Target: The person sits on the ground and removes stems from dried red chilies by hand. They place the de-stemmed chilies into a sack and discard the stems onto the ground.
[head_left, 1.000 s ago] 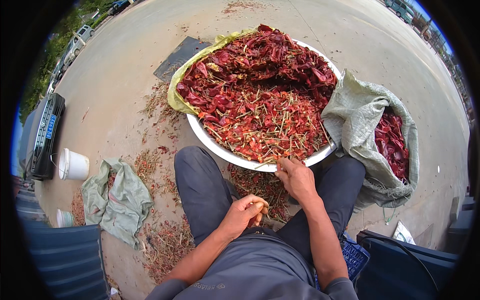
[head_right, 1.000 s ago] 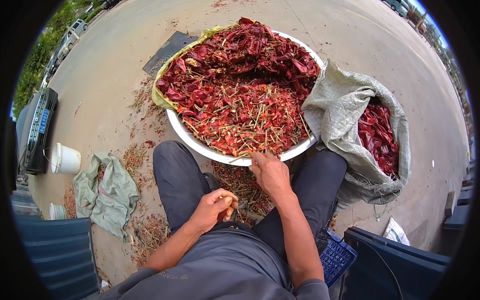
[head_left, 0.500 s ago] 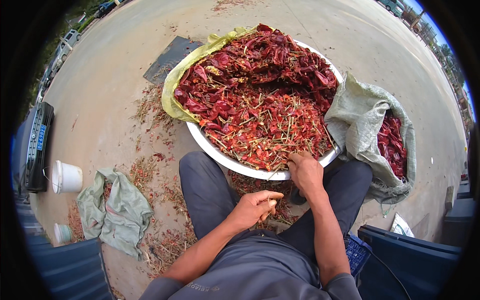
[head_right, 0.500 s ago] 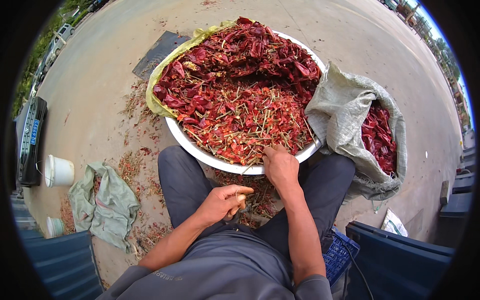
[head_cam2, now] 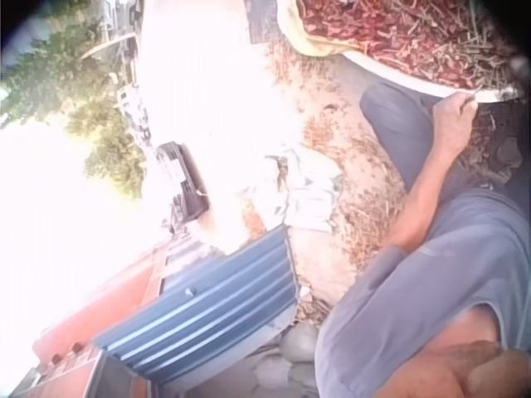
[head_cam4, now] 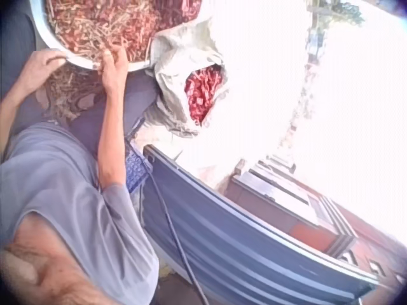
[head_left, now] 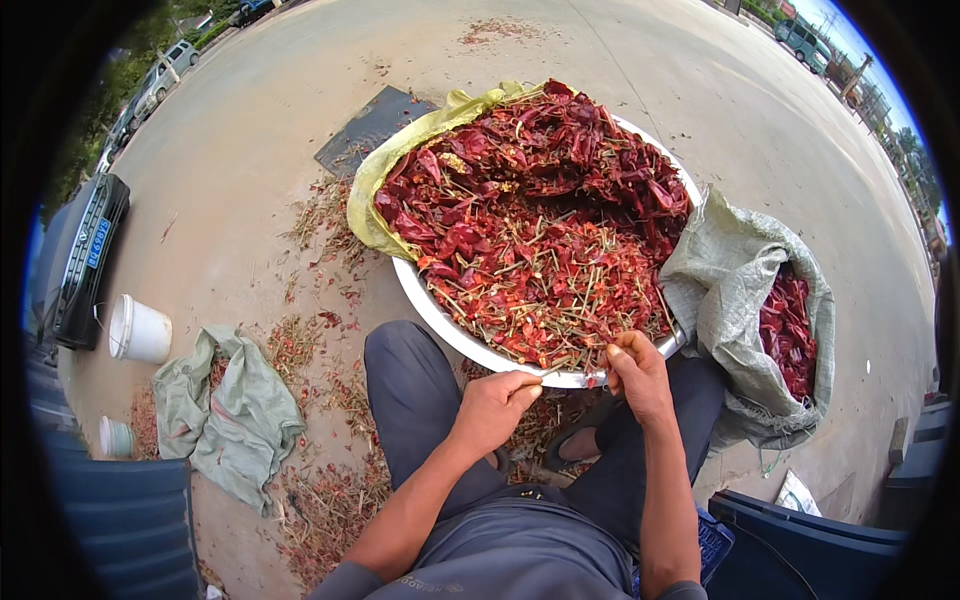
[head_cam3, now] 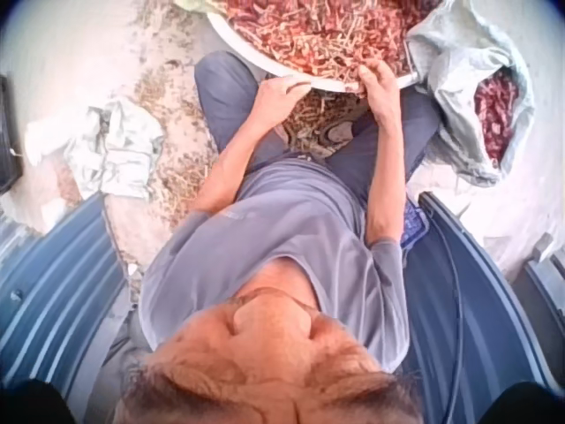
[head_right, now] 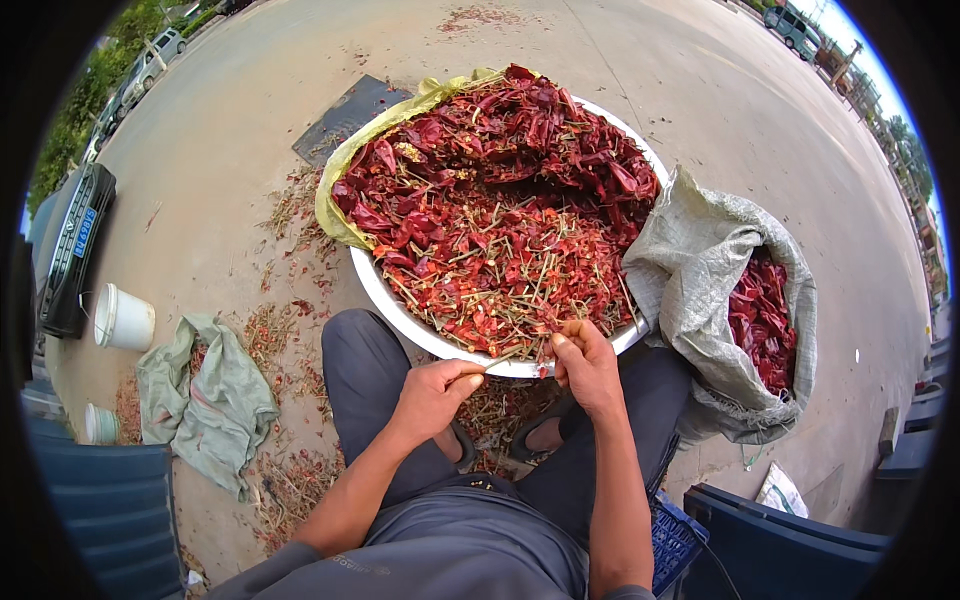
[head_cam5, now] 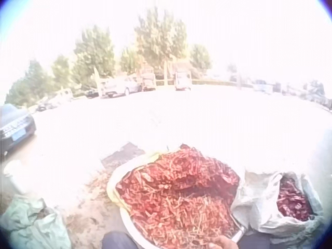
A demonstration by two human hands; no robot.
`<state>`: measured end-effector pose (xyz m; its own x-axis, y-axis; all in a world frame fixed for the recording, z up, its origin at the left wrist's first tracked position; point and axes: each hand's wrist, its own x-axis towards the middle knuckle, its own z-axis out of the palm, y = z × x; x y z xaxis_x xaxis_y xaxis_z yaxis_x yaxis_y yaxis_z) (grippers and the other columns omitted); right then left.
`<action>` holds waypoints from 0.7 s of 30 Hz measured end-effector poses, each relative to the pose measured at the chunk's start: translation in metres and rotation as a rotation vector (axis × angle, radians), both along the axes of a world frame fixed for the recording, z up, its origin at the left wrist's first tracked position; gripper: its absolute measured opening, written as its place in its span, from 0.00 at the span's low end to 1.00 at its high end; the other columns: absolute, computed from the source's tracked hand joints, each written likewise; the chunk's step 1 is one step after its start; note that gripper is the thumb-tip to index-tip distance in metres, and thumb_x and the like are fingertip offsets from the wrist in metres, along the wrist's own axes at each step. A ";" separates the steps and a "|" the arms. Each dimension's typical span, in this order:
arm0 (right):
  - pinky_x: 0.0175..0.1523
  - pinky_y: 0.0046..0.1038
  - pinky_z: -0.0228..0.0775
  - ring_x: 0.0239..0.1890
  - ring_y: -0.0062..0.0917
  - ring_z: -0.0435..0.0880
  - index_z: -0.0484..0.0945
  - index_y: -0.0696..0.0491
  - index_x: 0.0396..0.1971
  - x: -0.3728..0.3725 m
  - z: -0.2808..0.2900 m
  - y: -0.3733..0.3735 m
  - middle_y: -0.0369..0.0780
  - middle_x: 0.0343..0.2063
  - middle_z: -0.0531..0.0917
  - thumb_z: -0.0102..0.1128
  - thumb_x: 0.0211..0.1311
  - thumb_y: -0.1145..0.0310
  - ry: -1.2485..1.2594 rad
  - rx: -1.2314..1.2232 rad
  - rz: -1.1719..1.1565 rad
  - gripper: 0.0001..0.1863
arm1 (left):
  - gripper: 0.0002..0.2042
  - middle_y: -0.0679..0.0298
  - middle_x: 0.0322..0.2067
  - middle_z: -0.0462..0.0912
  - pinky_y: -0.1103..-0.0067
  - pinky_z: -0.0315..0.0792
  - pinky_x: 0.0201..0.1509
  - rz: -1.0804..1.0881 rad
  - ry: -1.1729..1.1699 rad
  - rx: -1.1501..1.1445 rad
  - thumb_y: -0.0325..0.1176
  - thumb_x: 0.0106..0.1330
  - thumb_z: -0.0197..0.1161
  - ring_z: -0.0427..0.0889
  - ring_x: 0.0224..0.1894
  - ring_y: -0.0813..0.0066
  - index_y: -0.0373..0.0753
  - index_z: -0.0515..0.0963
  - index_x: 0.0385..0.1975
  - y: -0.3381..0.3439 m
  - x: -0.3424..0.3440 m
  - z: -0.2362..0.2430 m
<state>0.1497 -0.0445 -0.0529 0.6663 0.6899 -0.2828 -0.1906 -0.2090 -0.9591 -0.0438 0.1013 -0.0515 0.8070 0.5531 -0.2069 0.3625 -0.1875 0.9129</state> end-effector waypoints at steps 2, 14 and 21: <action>0.25 0.17 0.66 0.21 0.12 0.74 0.76 0.56 0.47 -0.007 0.004 -0.013 0.33 0.27 0.80 0.60 0.69 0.63 0.009 -0.075 0.141 0.14 | 0.11 0.63 0.29 0.84 0.81 0.73 0.38 0.174 -0.104 0.145 0.31 0.67 0.64 0.79 0.31 0.82 0.35 0.83 0.45 0.035 0.025 -0.006; 0.27 0.19 0.68 0.25 0.14 0.76 0.79 0.59 0.48 -0.034 -0.012 -0.054 0.34 0.30 0.82 0.64 0.66 0.62 0.261 0.003 0.144 0.17 | 0.16 0.47 0.37 0.83 0.62 0.75 0.46 0.221 0.303 0.721 0.34 0.59 0.69 0.83 0.40 0.47 0.36 0.75 0.43 0.180 0.123 -0.063; 0.25 0.18 0.67 0.21 0.11 0.74 0.81 0.58 0.43 -0.030 -0.020 -0.017 0.32 0.26 0.81 0.56 0.71 0.66 0.111 0.053 0.065 0.11 | 0.13 0.59 0.42 0.82 0.73 0.74 0.50 0.153 -0.255 0.548 0.25 0.57 0.70 0.83 0.45 0.65 0.36 0.78 0.42 0.084 0.110 -0.028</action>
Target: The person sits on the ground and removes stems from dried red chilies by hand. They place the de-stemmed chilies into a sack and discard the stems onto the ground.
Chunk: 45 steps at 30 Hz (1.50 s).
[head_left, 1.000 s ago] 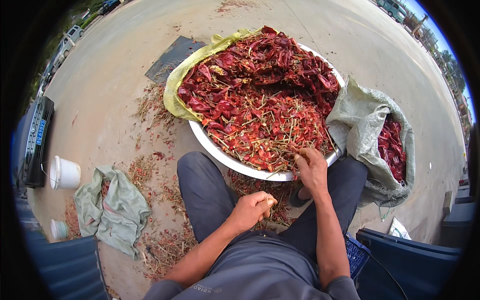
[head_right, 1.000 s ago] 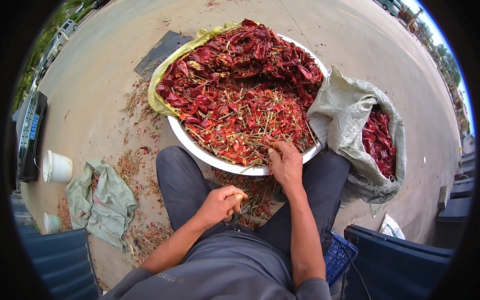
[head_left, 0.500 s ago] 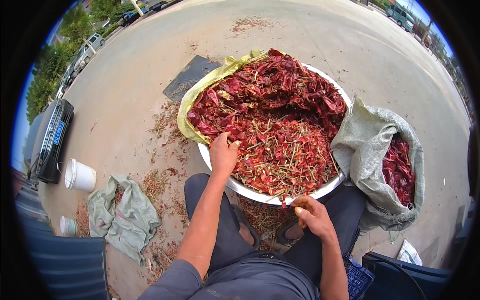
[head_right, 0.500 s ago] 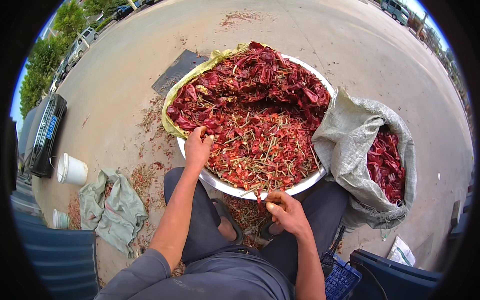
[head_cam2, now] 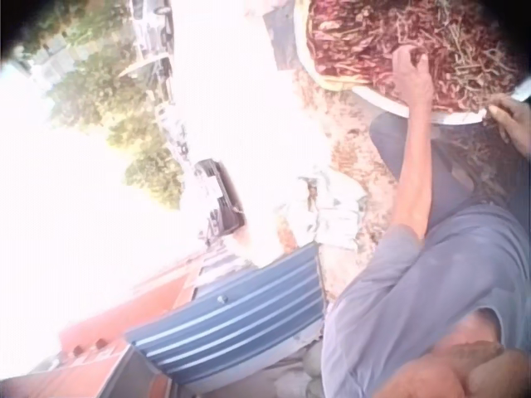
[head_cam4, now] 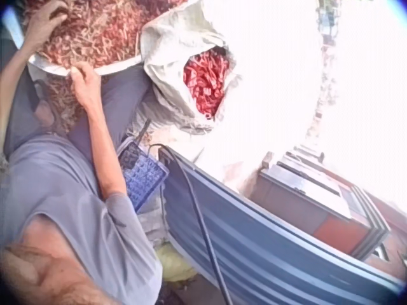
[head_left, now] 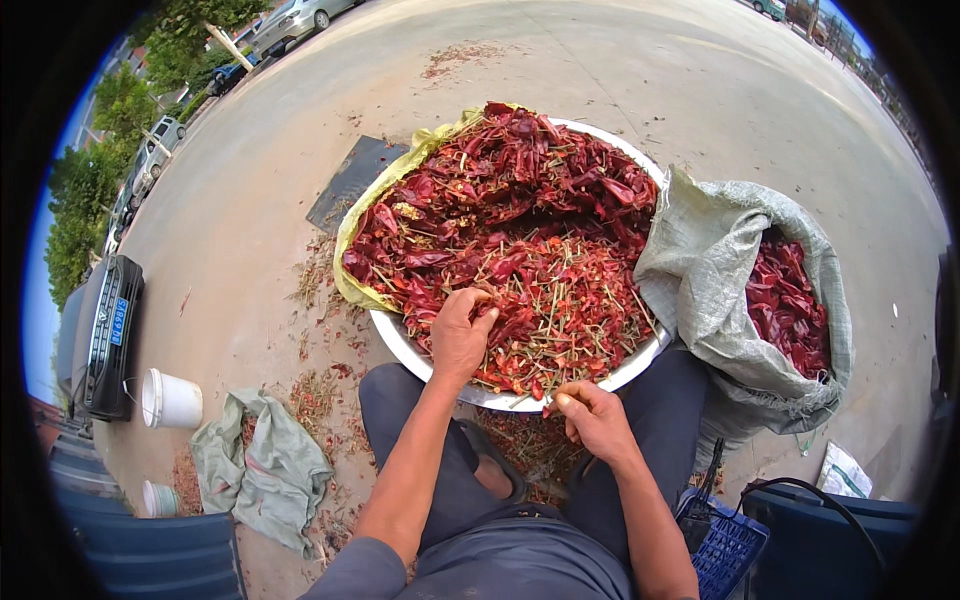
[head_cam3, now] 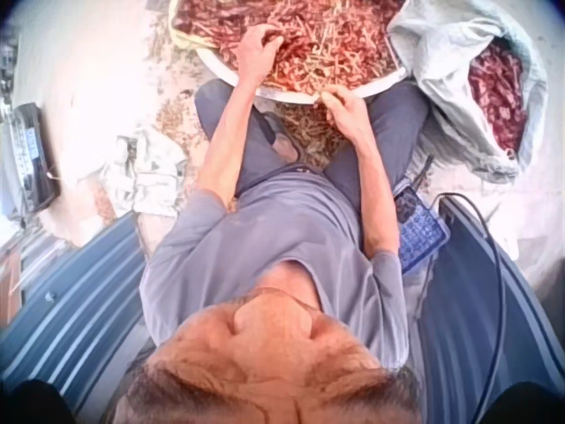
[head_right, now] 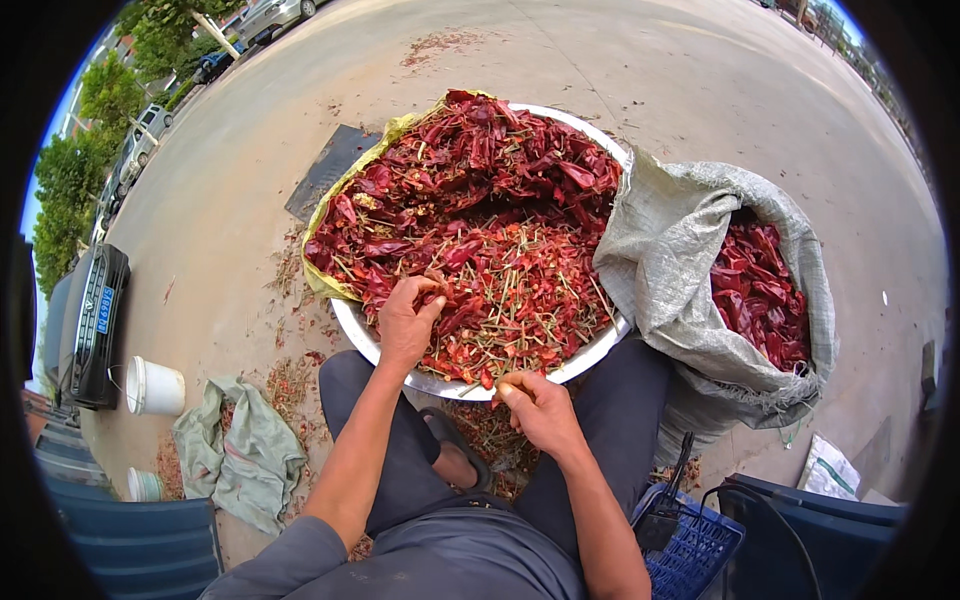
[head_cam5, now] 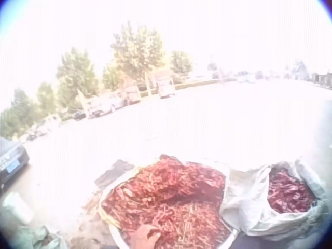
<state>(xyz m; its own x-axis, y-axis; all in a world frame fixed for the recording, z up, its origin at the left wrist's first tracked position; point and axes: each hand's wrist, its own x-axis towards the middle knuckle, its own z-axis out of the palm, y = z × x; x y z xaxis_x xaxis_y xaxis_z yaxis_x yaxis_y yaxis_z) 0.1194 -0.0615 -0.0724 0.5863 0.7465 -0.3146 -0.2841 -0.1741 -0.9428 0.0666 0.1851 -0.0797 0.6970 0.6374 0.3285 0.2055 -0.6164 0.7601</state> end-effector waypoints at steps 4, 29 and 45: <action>0.23 0.17 0.67 0.19 0.11 0.73 0.80 0.57 0.43 0.000 -0.010 0.025 0.36 0.32 0.84 0.51 0.75 0.59 0.116 -0.005 -0.045 0.16 | 0.14 0.56 0.51 0.82 0.74 0.75 0.57 -0.070 -0.029 0.021 0.24 0.54 0.70 0.82 0.54 0.60 0.35 0.79 0.40 -0.045 -0.016 0.020; 0.45 0.23 0.81 0.38 0.21 0.84 0.76 0.61 0.47 -0.043 -0.005 0.019 0.39 0.38 0.83 0.60 0.69 0.74 0.122 0.326 -0.201 0.10 | 0.16 0.63 0.42 0.81 0.87 0.74 0.37 -0.146 -0.231 -1.013 0.21 0.68 0.60 0.79 0.36 0.85 0.31 0.73 0.56 -0.115 -0.081 0.025; 0.36 0.29 0.76 0.29 0.28 0.83 0.81 0.57 0.45 -0.056 0.020 -0.010 0.42 0.30 0.83 0.65 0.62 0.74 -0.573 0.172 -0.038 0.12 | 0.12 0.67 0.32 0.82 0.89 0.57 0.16 -0.175 0.009 -1.317 0.22 0.69 0.53 0.66 0.16 0.90 0.31 0.79 0.48 -0.117 -0.105 -0.001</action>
<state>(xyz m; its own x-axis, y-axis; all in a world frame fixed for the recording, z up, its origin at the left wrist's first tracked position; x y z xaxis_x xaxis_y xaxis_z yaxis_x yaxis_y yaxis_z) 0.0630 -0.0711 -0.0526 0.6539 0.7340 0.1834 0.2753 -0.0051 -0.9613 -0.0384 0.0683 -0.0802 0.8008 0.3760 -0.4662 0.2077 0.5558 0.8049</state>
